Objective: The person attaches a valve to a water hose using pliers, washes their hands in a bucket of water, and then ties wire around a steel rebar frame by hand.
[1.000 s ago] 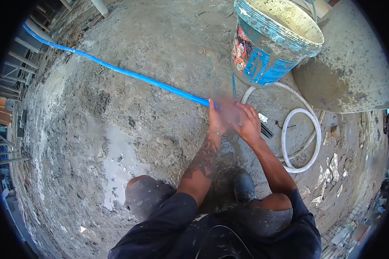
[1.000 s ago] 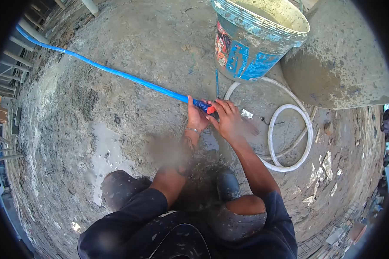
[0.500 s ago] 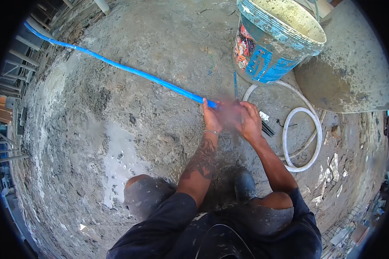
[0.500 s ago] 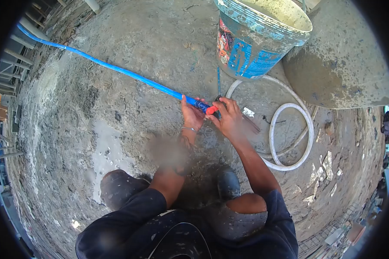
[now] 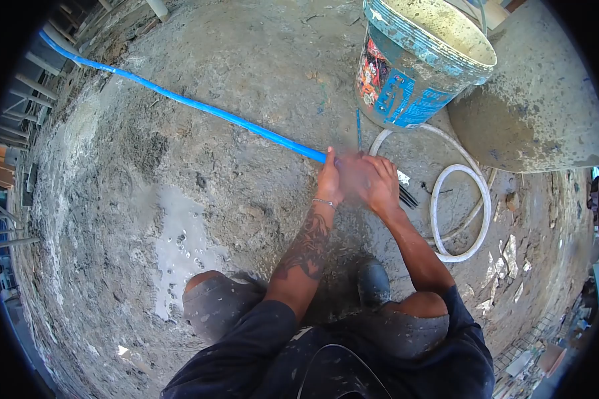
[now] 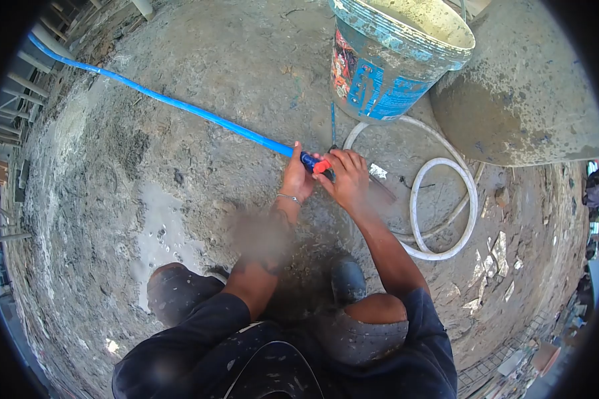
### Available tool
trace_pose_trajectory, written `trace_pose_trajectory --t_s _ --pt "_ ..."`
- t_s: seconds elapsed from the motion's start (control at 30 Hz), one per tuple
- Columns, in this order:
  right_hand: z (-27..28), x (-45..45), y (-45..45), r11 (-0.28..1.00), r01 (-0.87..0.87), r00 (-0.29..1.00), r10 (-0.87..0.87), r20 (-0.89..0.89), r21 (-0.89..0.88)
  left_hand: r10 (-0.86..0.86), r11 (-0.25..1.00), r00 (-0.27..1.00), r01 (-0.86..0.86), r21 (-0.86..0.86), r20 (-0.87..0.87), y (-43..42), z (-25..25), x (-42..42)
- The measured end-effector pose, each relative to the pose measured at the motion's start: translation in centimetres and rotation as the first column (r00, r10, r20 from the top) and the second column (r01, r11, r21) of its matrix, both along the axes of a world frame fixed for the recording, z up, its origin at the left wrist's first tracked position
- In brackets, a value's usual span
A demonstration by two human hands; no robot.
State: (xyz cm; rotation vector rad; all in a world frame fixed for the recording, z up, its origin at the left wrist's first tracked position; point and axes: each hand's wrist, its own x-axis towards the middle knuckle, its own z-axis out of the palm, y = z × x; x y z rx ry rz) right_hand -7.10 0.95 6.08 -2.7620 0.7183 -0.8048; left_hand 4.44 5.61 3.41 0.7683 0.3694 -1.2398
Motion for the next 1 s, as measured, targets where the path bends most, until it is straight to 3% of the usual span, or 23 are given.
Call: trace_pose_trajectory --t_s 0.2,0.43,0.53,0.63,0.7,0.83,0.9,1.0 --pt "0.3 0.1 -0.6 0.999 -0.054 0.998 0.054 -0.038 0.009 0.226 0.968 0.971 -0.216 0.125 -0.071 -2.0 -1.9 -1.0" --pt "-1.1 0.0 -1.0 0.994 -0.086 0.995 0.083 -0.050 -0.073 0.284 0.944 0.959 -0.274 0.183 -0.025 -2.6 -3.1 -1.5" --pt "-3.0 0.0 -1.1 0.995 -0.094 0.995 0.093 -0.043 -0.031 0.307 0.930 0.952 -0.302 0.209 0.010 -2.5 -2.3 -1.6" --pt "-4.3 0.4 -0.9 0.998 -0.005 0.999 0.007 -0.042 0.056 0.346 0.916 0.934 -0.317 0.246 -0.087 -2.7 -0.6 -1.4" --pt "-4.6 1.0 -0.5 0.986 0.083 0.995 -0.089 0.041 0.144 0.352 0.927 0.925 -0.323 0.192 -0.143 -2.9 -1.4 -1.3" --pt "-5.5 1.3 -0.8 0.961 0.139 0.989 -0.147 0.018 0.237 0.326 0.933 0.942 -0.308 0.186 -0.076 -2.9 -1.5 -1.2" --pt "-6.1 1.3 -1.1 0.935 0.219 0.975 -0.222 -0.021 0.278 0.238 0.970 0.923 -0.241 0.026 -0.303 -2.3 -1.1 -1.0" --pt "-3.7 0.8 -0.5 0.942 0.115 0.990 -0.136 0.047 0.315 0.218 0.957 0.919 -0.268 -0.114 -0.328 -1.6 -1.8 -0.6"
